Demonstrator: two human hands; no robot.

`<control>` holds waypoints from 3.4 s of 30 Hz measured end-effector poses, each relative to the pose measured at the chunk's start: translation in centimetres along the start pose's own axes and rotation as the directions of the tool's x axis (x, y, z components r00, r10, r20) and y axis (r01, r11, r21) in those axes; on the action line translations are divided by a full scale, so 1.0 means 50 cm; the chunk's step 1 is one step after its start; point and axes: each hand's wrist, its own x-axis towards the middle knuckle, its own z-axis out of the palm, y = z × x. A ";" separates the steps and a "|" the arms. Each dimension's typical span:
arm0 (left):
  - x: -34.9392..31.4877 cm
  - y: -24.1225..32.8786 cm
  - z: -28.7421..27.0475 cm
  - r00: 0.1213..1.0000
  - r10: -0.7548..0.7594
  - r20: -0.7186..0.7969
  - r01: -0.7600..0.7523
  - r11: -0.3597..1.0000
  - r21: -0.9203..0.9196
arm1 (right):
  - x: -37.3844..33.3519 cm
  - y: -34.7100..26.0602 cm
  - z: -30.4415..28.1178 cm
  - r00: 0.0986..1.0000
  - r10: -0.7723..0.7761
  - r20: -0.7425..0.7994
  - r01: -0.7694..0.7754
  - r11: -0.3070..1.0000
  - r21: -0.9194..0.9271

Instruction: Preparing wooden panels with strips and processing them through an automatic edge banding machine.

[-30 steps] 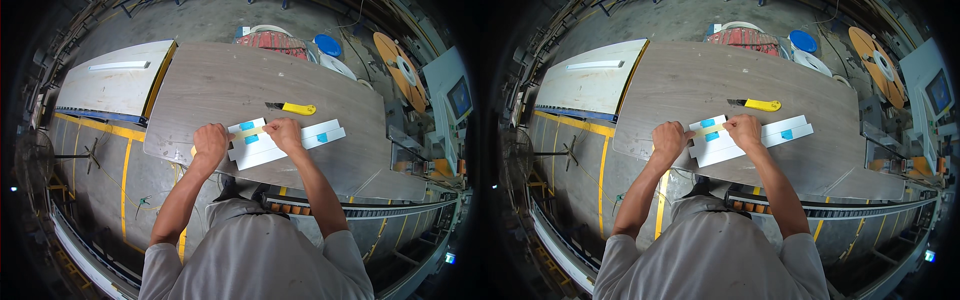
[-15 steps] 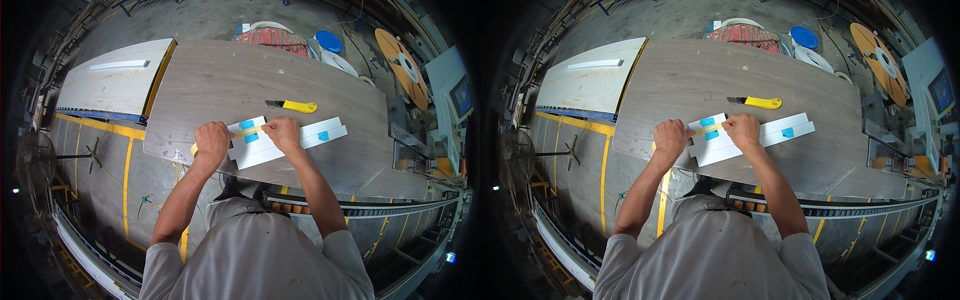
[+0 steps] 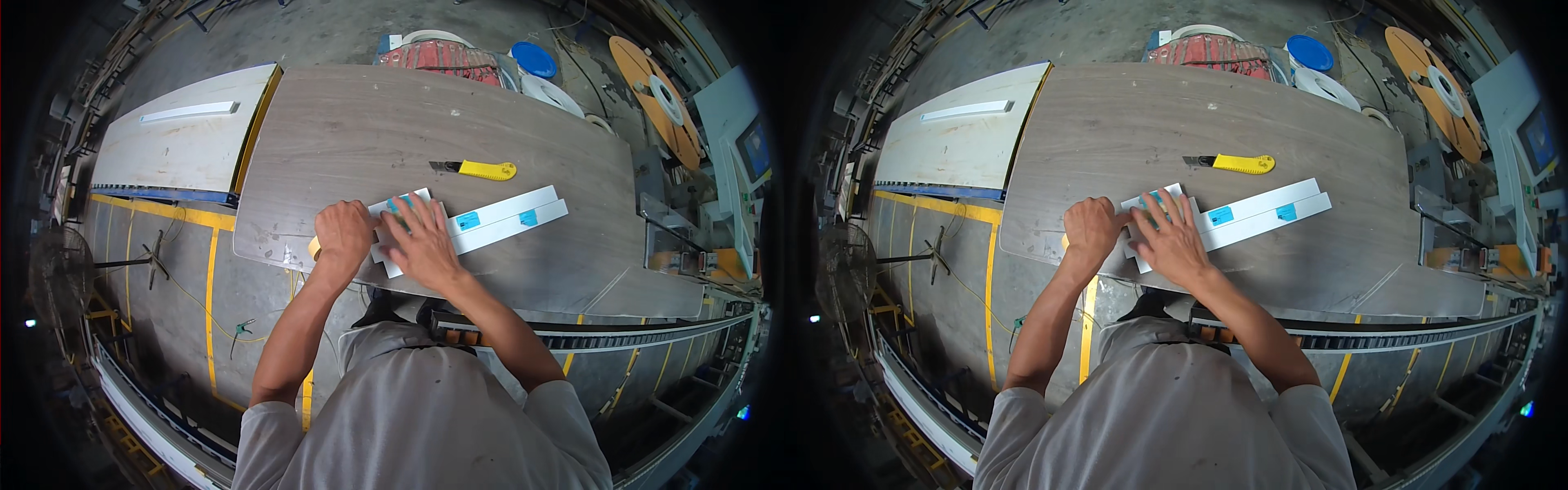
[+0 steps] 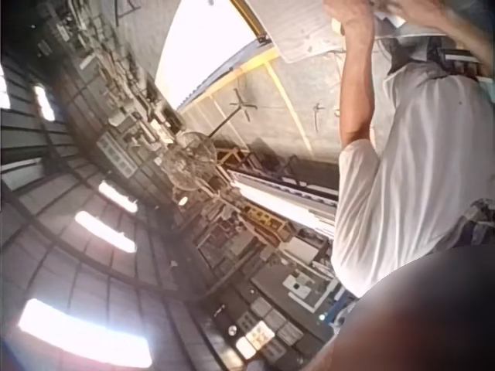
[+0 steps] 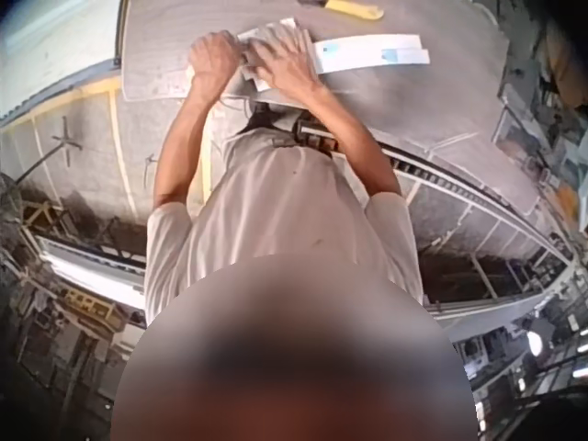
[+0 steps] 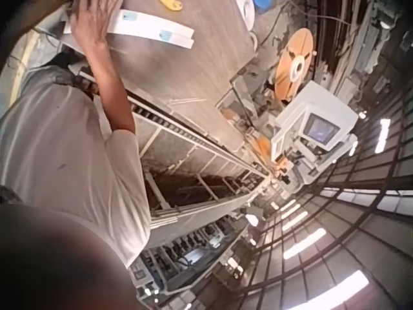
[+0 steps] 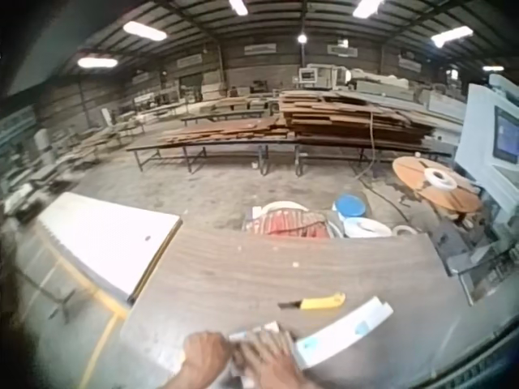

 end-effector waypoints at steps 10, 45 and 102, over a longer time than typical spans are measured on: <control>0.006 -0.003 0.001 1.000 0.014 0.009 -0.014 0.999 0.044 | -0.030 0.058 -0.044 0.967 0.247 0.066 -0.229 0.950 -0.211; 0.004 -0.192 0.073 0.836 0.045 -0.547 -0.119 0.988 -0.101 | -0.012 0.031 -0.016 0.995 0.092 0.026 -0.088 0.988 -0.125; -0.144 -0.044 0.184 0.848 -0.024 -0.529 -0.322 0.770 -0.551 | -0.072 0.256 -0.146 0.949 0.302 0.086 -0.293 0.950 -0.110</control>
